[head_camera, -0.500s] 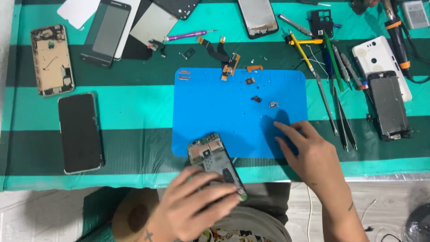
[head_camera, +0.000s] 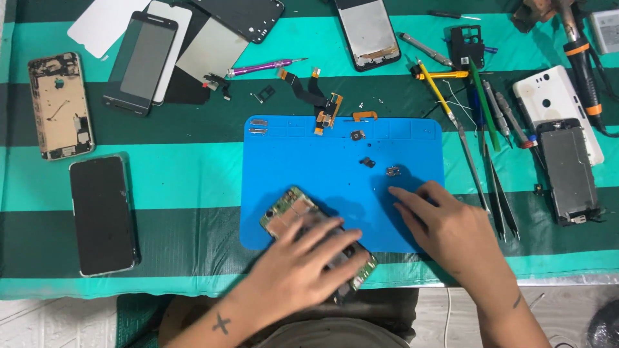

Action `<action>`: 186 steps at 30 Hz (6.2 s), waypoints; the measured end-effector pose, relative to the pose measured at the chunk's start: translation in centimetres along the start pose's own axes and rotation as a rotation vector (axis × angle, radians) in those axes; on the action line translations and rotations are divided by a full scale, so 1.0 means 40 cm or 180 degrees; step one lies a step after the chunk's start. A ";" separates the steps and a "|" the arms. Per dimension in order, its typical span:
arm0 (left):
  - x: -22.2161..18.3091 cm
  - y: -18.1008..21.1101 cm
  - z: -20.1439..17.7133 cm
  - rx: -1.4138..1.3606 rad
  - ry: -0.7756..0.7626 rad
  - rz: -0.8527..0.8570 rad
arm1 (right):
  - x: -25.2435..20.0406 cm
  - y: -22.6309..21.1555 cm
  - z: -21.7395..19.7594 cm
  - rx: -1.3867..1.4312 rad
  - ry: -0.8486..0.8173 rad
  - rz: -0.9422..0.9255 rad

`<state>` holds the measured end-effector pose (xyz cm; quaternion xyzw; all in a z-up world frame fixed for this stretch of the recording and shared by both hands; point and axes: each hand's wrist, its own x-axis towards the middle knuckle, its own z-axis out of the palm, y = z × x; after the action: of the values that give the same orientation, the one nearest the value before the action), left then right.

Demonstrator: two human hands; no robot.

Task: A person is repairing a smartphone by carefully connecting internal ribbon cables and components to the motherboard on a specialized work mat.

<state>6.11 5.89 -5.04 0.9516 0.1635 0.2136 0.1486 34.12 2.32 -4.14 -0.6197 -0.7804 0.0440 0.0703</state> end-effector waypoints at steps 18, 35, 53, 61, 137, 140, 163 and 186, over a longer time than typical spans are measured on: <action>0.021 -0.198 -0.045 0.0376 -0.0286 0.0581 | 0.095 0.039 -0.028 -0.0399 -0.0373 0.0395; -0.017 -0.180 -0.078 0.0661 -0.0493 -0.2203 | 0.273 0.001 0.035 -0.0934 0.0454 -0.0740; 0.161 -0.285 -0.165 -0.0421 -0.1105 -0.1500 | 0.406 -0.026 0.030 0.0146 0.0237 -0.0562; 0.114 -0.350 -0.178 -0.0990 0.0327 -0.1721 | 0.483 -0.011 0.087 0.0057 0.0096 -0.0302; 0.151 -0.276 -0.160 -0.1479 0.0738 -0.0875 | 0.263 0.002 -0.078 0.2526 0.0535 -0.1528; 0.151 -0.240 -0.135 -0.1777 0.0699 -0.0682 | 0.263 -0.015 -0.074 0.2566 0.0811 -0.1729; 0.147 -0.216 -0.118 -0.2393 0.0695 -0.0682 | 0.249 -0.031 -0.037 0.2732 0.1154 -0.1695; 0.146 -0.231 -0.115 -0.2914 0.0264 -0.1063 | 0.251 -0.046 -0.039 0.2578 0.1110 -0.1650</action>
<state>6.73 17.39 -2.23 0.7400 0.2089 0.2745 0.5774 30.39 11.63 -1.75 -0.3270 -0.8055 0.2200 0.4426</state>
